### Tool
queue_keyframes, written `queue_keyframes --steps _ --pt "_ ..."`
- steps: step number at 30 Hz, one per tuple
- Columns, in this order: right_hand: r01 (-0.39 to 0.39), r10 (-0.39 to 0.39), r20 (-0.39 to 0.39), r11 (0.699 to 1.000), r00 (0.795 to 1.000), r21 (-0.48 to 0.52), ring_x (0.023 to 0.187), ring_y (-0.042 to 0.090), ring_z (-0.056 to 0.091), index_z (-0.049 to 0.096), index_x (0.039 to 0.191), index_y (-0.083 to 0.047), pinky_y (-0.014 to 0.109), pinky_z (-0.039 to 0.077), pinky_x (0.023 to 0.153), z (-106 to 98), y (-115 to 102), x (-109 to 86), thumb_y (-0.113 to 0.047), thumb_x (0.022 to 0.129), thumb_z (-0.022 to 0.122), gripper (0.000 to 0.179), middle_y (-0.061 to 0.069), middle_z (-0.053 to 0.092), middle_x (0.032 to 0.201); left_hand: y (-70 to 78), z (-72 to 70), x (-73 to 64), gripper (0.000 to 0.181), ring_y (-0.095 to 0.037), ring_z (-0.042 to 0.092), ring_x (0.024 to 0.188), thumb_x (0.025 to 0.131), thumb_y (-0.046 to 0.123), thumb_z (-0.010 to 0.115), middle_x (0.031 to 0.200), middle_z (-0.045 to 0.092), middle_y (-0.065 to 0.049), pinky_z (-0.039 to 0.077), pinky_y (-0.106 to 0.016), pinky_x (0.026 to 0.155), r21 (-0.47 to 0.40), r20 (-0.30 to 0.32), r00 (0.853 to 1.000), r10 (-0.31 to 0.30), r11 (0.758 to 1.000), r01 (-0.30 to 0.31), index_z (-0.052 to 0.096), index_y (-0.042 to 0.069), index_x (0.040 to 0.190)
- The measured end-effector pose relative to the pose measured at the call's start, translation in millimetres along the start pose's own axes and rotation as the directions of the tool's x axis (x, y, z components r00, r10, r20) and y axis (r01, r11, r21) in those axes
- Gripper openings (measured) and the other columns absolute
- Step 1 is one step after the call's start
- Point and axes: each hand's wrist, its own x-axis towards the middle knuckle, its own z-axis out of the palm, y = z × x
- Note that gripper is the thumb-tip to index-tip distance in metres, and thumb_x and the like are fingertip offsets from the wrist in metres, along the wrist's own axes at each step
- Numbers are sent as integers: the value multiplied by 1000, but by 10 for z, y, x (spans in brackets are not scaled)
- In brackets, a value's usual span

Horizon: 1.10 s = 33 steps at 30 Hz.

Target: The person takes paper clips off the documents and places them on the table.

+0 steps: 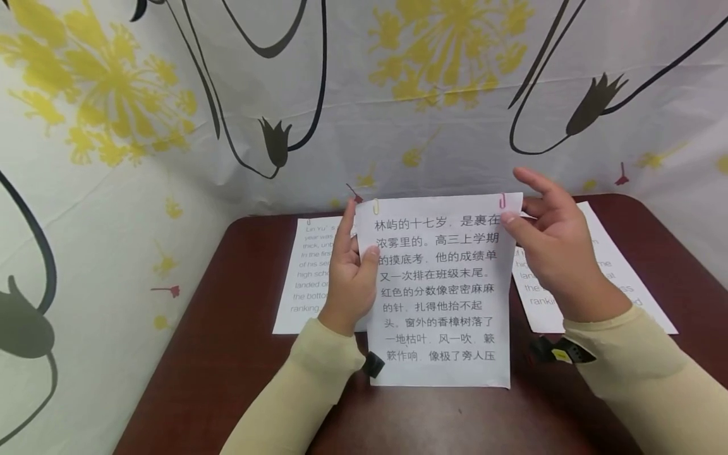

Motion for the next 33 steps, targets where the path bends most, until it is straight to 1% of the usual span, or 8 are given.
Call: queue_keyframes --steps 3,8,13,20,24,27,31,33 --pt "0 1 12 998 1000 -58 84 12 76 54 152 -10 17 58 74 -9 -23 24 7 99 63 57 3 78 107 -2 -2 4 87 -31 79 93 107 -6 41 136 69 -11 66 -36 68 -4 0 1000 -3 1000 3 15 51 166" --pt "25 -21 38 994 999 -102 83 12 74 63 143 -6 17 59 72 9 -34 72 8 97 65 48 3 78 107 -4 -5 7 86 -31 79 96 107 -5 41 136 69 -9 67 -36 71 -14 -4 1000 -15 1000 15 16 52 166" --pt "35 -29 49 991 998 -131 81 11 74 67 138 -6 17 59 68 23 -54 118 9 96 66 45 0 79 105 -2 -6 8 86 -32 79 96 107 -6 41 134 70 -11 67 -40 75 -17 -3 1000 -19 1000 19 16 52 166" --pt "39 -33 48 990 998 -135 79 9 73 72 132 -3 16 58 66 21 -70 136 9 96 66 38 1 79 100 -13 -3 15 85 -31 79 96 108 -5 41 135 69 -9 67 -37 71 -8 -3 1000 -30 1000 30 16 53 166" --pt "40 -33 53 989 998 -145 78 9 73 72 132 -3 16 57 65 17 -81 138 9 97 66 38 1 79 100 -17 0 18 86 -31 79 96 108 -5 42 134 69 -10 67 -38 72 -2 -10 999 -32 999 32 16 53 165" --pt "41 -30 56 980 998 -193 77 9 72 71 135 -4 16 57 63 10 -95 136 8 97 66 40 -1 79 100 -12 1 18 86 -30 79 95 108 -5 42 134 70 -10 67 -38 71 0 -14 999 -32 999 32 17 53 165" --pt "37 -21 58 960 998 -279 80 8 73 68 140 -8 16 58 66 3 -115 142 5 98 66 44 -6 79 104 -6 6 18 85 -30 79 93 107 -5 42 132 70 -12 67 -36 68 -3 -14 1000 -23 1000 23 17 51 166" --pt "36 -20 57 958 998 -284 81 8 74 68 140 -8 16 58 67 -3 -115 144 5 98 66 44 -6 79 106 0 11 18 85 -31 79 93 107 -5 42 132 71 -12 66 -36 67 -3 -14 1000 -19 1000 18 17 51 166"
